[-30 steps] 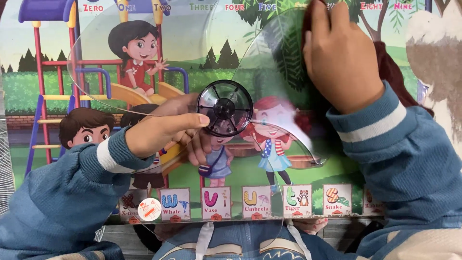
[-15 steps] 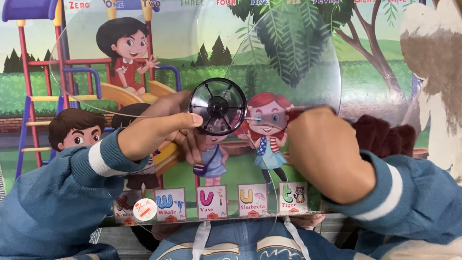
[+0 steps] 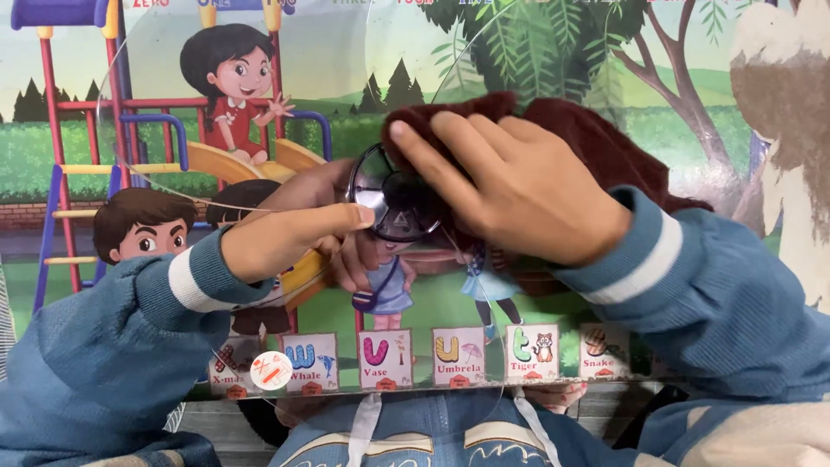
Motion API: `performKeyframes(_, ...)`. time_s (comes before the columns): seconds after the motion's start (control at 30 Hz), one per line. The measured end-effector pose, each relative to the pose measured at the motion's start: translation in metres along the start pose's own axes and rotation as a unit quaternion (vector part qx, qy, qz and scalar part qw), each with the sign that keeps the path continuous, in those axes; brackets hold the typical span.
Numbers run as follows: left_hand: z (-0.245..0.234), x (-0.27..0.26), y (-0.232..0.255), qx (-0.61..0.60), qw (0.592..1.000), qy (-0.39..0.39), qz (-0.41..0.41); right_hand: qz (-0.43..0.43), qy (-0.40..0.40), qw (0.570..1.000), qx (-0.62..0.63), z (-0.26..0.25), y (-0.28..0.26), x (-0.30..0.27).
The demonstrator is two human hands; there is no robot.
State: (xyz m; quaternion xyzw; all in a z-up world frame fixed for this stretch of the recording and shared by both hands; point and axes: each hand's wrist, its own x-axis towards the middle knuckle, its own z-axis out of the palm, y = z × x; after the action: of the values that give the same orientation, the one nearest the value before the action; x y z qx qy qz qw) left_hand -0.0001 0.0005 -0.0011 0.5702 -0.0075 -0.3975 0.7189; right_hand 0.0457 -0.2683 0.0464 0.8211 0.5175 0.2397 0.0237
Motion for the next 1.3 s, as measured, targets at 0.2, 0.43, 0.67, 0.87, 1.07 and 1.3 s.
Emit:
performKeyframes(0.2,0.001,0.003,-0.002,-0.009,1.0,0.004,-0.005,0.003,0.016,0.998,0.055,0.013,0.022,0.0)
performKeyframes(0.43,0.006,0.0,0.002,0.002,1.0,0.006,0.016,0.124,0.038,0.992,-0.003,0.024,0.042,-0.011)
performKeyframes(0.67,0.007,-0.001,0.001,0.013,1.0,0.009,0.021,0.185,0.032,0.981,-0.049,0.034,0.066,-0.042)
performKeyframes(0.87,0.006,0.0,0.001,0.002,1.0,-0.015,0.021,0.258,-0.06,0.953,-0.149,0.031,0.057,-0.071)
performKeyframes(1.07,0.001,0.003,-0.002,-0.04,0.999,-0.022,0.014,0.256,-0.13,0.942,-0.175,0.013,0.035,-0.107)
performKeyframes(1.3,-0.001,0.002,-0.001,-0.053,0.997,0.022,0.046,0.303,-0.229,0.918,-0.117,-0.023,-0.021,-0.126)
